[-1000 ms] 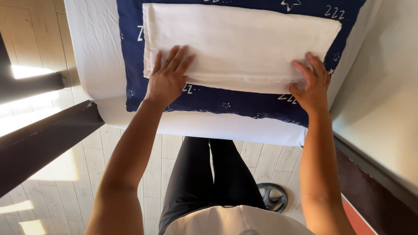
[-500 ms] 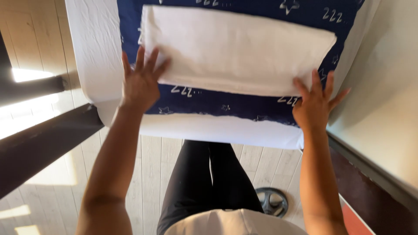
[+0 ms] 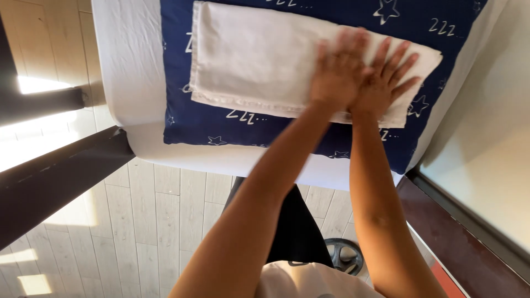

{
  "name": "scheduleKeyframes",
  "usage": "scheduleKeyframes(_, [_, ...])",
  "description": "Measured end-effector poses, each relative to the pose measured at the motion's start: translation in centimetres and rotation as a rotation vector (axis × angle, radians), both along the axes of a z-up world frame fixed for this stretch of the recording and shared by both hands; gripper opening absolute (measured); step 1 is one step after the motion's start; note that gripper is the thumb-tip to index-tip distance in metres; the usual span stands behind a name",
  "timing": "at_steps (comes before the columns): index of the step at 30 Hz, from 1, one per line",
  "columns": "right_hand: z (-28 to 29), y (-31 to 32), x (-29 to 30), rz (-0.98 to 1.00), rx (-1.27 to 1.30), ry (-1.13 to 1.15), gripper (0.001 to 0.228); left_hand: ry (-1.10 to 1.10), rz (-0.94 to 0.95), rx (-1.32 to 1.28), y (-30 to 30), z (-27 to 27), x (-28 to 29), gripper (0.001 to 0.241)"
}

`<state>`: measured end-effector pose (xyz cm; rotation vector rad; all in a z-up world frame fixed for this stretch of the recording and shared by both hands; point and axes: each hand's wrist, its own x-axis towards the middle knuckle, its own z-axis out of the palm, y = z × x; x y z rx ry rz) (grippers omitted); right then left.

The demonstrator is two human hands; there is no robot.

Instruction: The person places a blue pillow on a bed, then lays a white pillowcase on top and smooths it out. They turn the pillowcase inside out, then insert the pillow into the case and adjust the corners.

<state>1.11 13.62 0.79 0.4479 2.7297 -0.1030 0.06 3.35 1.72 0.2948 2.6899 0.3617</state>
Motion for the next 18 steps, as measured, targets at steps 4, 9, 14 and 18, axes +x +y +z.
scheduleKeyframes(4, [-2.7,1.6,0.2,0.046,-0.041,0.086,0.067,0.007,0.269,-0.163,-9.2,-2.3,-0.4,0.062])
scheduleKeyframes(9, [-1.7,0.5,-0.4,0.03,-0.057,0.063,0.068,-0.125,0.589,-0.279,-19.2,-0.6,1.0,0.067])
scheduleKeyframes(14, [-0.2,-7.5,1.0,0.162,-0.161,0.139,0.067,-0.147,0.666,-0.292,-19.6,-2.2,1.7,0.068])
scheduleKeyframes(18, [0.5,-12.3,2.3,0.395,-0.291,0.269,0.064,-0.142,0.7,-0.292,-19.2,-2.6,1.3,0.068])
